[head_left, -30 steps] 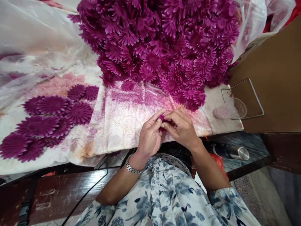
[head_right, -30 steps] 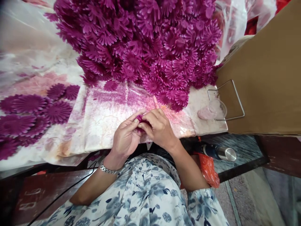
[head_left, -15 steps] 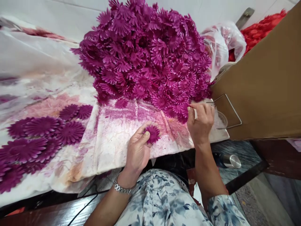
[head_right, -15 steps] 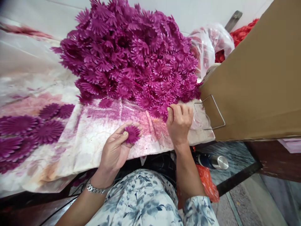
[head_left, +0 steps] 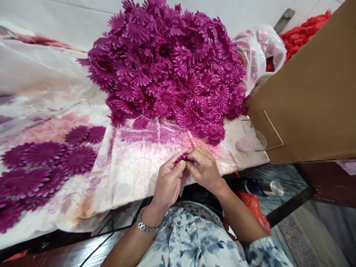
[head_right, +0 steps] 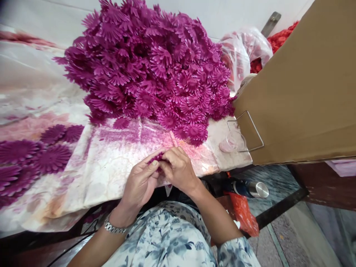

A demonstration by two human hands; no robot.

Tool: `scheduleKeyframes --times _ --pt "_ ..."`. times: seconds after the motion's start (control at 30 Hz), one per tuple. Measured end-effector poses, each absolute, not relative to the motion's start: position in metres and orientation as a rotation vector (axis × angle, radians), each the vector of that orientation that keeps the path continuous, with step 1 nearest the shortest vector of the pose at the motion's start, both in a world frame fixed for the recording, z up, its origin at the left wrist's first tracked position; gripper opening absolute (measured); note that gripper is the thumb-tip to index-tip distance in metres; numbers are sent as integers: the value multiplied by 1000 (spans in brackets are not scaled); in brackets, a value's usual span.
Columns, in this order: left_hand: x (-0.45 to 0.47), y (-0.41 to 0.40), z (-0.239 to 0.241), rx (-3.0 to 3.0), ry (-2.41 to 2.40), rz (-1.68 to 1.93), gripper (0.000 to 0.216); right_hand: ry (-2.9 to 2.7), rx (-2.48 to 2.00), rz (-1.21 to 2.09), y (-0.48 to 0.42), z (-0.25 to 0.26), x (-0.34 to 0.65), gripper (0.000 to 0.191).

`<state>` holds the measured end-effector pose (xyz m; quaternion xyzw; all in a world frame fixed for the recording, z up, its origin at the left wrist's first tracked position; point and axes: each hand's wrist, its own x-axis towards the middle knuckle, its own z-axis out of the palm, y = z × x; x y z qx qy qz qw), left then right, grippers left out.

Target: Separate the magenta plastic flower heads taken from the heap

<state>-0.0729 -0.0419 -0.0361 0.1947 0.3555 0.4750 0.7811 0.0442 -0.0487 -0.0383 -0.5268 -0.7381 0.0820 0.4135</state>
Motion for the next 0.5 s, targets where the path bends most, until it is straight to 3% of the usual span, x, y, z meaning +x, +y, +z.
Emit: scheduleKeyframes --times 0.27,0.5 --pt "-71 -43 -41 373 769 1086 27 -1837 -1383 67 -53 -38 43 12" --pt "-81 -35 -38 329 823 1200 20 -1751 -1699 -495 -32 -23 80 14"
